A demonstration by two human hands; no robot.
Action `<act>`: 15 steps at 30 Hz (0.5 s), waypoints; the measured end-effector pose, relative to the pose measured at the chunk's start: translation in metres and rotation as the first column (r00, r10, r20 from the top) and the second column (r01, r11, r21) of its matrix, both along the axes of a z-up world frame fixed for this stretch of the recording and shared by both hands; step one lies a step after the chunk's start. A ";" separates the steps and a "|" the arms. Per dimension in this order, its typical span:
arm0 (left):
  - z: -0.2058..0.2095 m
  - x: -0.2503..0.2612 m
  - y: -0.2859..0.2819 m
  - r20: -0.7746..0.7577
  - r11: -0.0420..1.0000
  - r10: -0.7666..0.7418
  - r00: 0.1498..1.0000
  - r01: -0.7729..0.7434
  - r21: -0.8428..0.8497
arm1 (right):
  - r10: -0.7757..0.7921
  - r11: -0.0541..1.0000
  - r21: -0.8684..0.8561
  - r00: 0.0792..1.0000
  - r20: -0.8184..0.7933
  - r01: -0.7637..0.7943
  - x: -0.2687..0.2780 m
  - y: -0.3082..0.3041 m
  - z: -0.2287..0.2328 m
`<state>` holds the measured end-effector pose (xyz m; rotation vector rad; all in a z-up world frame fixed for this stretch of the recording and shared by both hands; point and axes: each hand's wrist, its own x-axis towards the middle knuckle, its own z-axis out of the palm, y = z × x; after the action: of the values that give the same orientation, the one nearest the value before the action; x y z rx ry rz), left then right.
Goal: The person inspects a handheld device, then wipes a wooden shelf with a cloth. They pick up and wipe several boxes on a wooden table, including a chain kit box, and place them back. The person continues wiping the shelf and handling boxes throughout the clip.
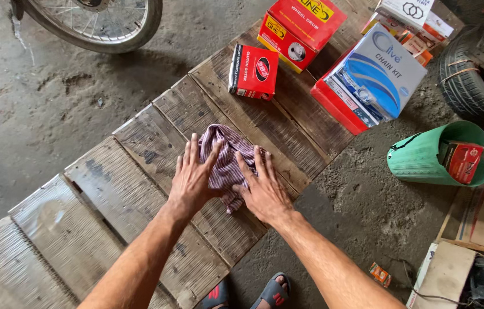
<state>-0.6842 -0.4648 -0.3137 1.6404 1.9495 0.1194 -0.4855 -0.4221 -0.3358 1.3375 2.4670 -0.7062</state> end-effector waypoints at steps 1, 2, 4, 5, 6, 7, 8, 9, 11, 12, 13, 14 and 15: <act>-0.001 0.001 0.005 -0.017 0.996 -0.030 0.999 0.028 -0.083 | -0.013 0.999 -0.041 1.000 0.000 0.013 0.000 0.001 0.000; -0.002 0.002 0.007 -0.032 0.984 -0.062 0.998 0.056 -0.166 | -0.028 0.996 -0.082 1.000 -0.001 0.028 0.001 0.002 -0.001; -0.006 0.005 0.009 -0.030 0.979 -0.083 0.996 0.076 -0.191 | -0.023 0.995 -0.102 1.000 -0.011 0.022 0.001 0.002 -0.003; -0.010 0.006 0.006 -0.015 0.989 -0.073 0.997 0.070 -0.132 | -0.003 0.997 -0.080 1.000 -0.021 0.001 0.001 0.001 -0.005; -0.015 0.009 0.002 0.005 0.995 -0.063 0.998 0.063 -0.074 | 0.017 0.998 -0.059 1.000 -0.026 -0.019 0.004 -0.002 -0.007; -0.020 0.010 -0.002 0.031 0.998 -0.061 0.998 0.061 0.006 | 0.018 0.999 -0.049 0.998 -0.054 -0.021 0.005 -0.005 -0.010; -0.026 0.012 -0.005 0.057 0.995 -0.059 0.997 0.054 0.088 | 0.021 0.999 -0.037 0.996 -0.082 -0.024 0.005 -0.008 -0.013; -0.031 0.015 -0.007 0.082 0.985 -0.058 0.995 0.043 0.170 | 0.024 0.999 -0.024 0.994 -0.111 -0.027 0.007 -0.011 -0.015; -0.040 0.021 -0.006 0.025 0.991 -0.085 0.996 0.081 0.110 | 0.044 0.998 0.039 0.994 -0.103 -0.040 0.007 -0.014 -0.016; -0.043 0.024 -0.008 -0.005 0.992 -0.101 0.995 0.101 0.074 | 0.051 0.997 0.066 0.994 -0.101 -0.044 0.006 -0.015 -0.016; -0.044 0.027 -0.010 -0.024 0.991 -0.121 0.992 0.123 0.054 | 0.007 1.000 0.002 0.995 -0.100 -0.007 0.005 -0.015 -0.015; -0.043 0.031 -0.012 -0.043 0.989 -0.142 0.989 0.144 0.033 | -0.035 0.998 -0.063 0.995 -0.097 0.029 0.004 -0.017 -0.012; -0.041 0.034 -0.013 -0.062 0.986 -0.163 0.985 0.164 0.011 | -0.076 0.990 -0.128 0.993 -0.093 0.064 0.004 -0.018 -0.008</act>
<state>-0.6504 -0.4773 -0.3544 1.8267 1.8531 0.0211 -0.4818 -0.4405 -0.3436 1.3790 2.4144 -0.9470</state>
